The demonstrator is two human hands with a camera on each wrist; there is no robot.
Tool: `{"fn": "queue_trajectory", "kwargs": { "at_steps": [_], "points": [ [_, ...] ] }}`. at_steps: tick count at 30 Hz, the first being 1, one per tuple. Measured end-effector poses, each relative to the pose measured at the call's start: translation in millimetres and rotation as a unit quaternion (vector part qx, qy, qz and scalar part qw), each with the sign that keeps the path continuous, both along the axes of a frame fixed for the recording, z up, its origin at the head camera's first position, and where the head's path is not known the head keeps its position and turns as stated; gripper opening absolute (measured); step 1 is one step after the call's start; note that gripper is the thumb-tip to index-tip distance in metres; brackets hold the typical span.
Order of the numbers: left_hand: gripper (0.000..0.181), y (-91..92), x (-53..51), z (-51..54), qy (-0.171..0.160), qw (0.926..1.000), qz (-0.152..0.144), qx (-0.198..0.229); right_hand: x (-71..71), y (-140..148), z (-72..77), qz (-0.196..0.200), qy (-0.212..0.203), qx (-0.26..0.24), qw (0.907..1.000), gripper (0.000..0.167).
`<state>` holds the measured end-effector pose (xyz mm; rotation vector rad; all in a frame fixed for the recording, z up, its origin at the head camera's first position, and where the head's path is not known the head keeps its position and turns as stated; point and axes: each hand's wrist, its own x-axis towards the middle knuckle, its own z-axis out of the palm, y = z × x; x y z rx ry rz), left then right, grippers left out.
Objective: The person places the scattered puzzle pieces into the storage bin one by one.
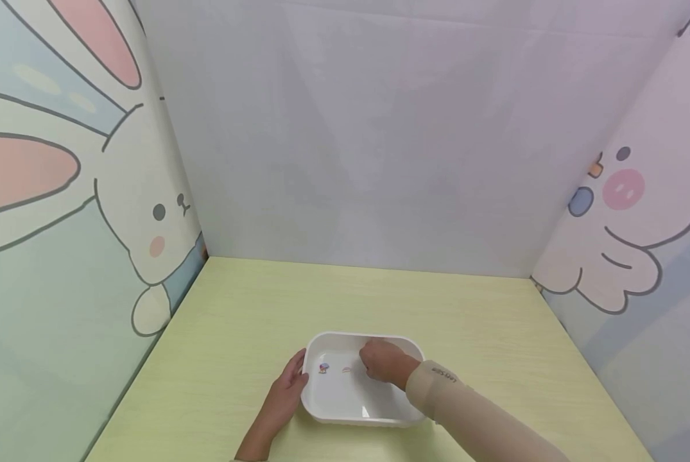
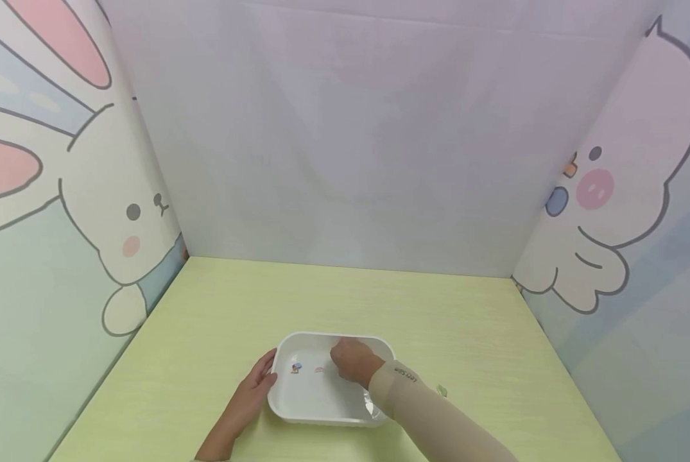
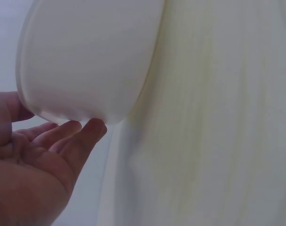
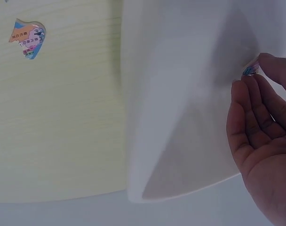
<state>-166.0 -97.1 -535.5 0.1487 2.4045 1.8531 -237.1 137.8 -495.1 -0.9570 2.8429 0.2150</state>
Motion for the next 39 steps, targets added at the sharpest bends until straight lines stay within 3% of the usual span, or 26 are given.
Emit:
{"fn": "queue_trajectory", "kwargs": {
  "at_steps": [9, 20, 31, 39],
  "points": [
    [0.052, 0.5, 0.5, -0.8, 0.002, 1.0, -0.001, -0.004, 5.4, 2, 2.4, 0.003, 0.006, 0.005, 1.0, 0.021],
    [0.051, -0.2, -0.5, 2.1, 0.001, 1.0, -0.003, -0.002, 2.6, 7, 21.4, -0.042, -0.077, -0.072, 0.9936, 0.017],
    [0.051, 0.1, -0.2, 2.2, 0.0, 1.0, -0.001, -0.001, 8.7, 22, 42.7, -0.04, -0.072, -0.131, 0.9879, 0.006],
    [0.051, 0.0, 0.1, 2.3, 0.001, 1.0, -0.002, -0.003, 10.0, 35, 49.9, -0.049, -0.066, -0.182, 0.9799, 0.016]
  ]
}}
